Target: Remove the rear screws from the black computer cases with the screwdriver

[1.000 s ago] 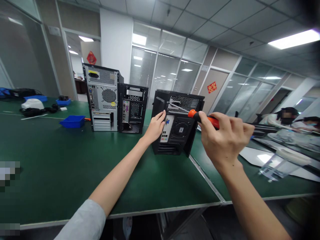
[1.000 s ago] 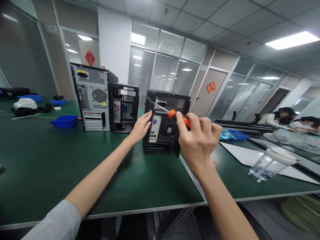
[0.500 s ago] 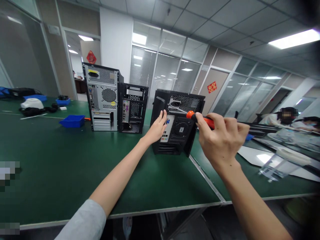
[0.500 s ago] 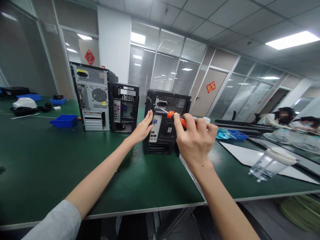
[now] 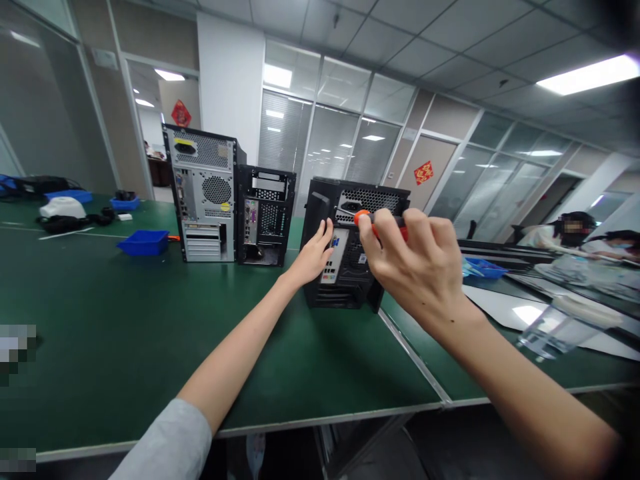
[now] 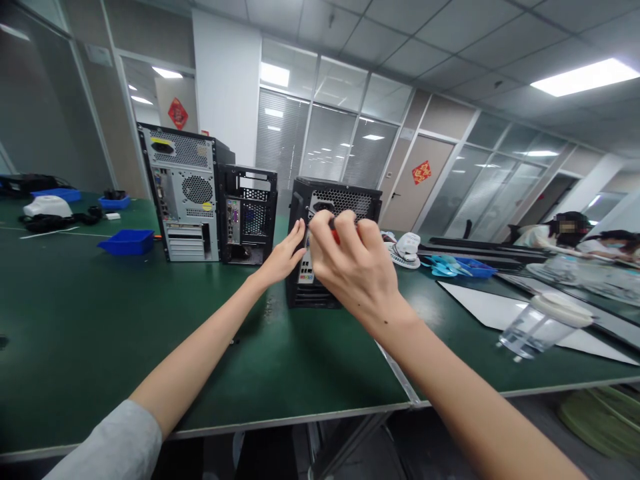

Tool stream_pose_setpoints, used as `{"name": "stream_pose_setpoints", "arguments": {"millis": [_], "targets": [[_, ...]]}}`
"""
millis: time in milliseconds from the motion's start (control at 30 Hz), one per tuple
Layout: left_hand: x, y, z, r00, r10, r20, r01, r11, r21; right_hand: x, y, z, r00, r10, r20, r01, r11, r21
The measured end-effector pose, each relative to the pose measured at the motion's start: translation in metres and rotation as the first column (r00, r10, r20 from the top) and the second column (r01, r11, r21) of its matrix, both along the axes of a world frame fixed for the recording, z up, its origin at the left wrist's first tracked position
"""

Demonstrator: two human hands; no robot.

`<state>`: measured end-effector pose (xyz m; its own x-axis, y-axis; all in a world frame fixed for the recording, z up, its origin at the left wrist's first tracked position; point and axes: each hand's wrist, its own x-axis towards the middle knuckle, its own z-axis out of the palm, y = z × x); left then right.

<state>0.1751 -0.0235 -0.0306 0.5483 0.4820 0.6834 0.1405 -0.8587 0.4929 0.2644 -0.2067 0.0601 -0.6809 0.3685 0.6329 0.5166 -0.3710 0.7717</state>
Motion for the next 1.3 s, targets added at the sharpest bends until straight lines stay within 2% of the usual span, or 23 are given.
{"name": "stream_pose_setpoints", "arguments": {"millis": [167,333,500,667,767,867,933,1100,1167,1300], "targets": [[0.001,-0.002,0.001,0.999,-0.016,0.044,0.017,1.000,-0.017,-0.017,-0.005,0.019,0.996,-0.083,0.012,0.084,0.988,-0.133],[0.001,-0.001,0.000,0.998,-0.018,0.057,0.019,1.000,-0.008,-0.021,-0.009,0.031,0.990,-0.137,-0.016,0.132,0.975,-0.179],[0.000,-0.003,0.001,1.000,0.017,0.023,-0.016,1.000,-0.021,-0.018,-0.009,0.033,0.980,-0.122,-0.159,0.086,0.973,-0.215],[-0.001,-0.005,0.002,1.000,0.026,0.007,-0.025,1.000,-0.017,-0.016,-0.013,0.038,0.929,-0.142,-0.342,0.050,0.963,-0.265],[-0.001,-0.005,0.003,1.000,0.023,0.005,-0.023,1.000,-0.014,-0.013,-0.014,0.038,0.916,-0.129,-0.379,0.030,0.966,-0.256],[-0.002,-0.006,0.004,1.000,0.025,-0.007,-0.025,1.000,-0.015,-0.007,-0.009,0.032,0.909,-0.061,-0.413,-0.035,0.974,-0.223],[-0.002,-0.006,0.004,1.000,0.029,-0.011,-0.030,0.999,-0.019,-0.004,-0.003,0.028,0.890,0.030,-0.454,-0.127,0.974,-0.185],[-0.004,-0.006,0.004,1.000,0.022,-0.009,-0.022,0.999,-0.031,0.002,0.005,0.026,0.799,0.225,-0.557,-0.330,0.939,-0.093],[-0.005,-0.006,0.005,1.000,0.024,-0.016,-0.025,0.999,-0.037,0.004,0.001,0.029,0.789,0.244,-0.564,-0.363,0.925,-0.108],[-0.007,-0.004,0.006,0.999,0.029,-0.024,-0.030,0.999,-0.038,0.008,-0.012,0.034,0.791,0.214,-0.573,-0.422,0.869,-0.258]]}}
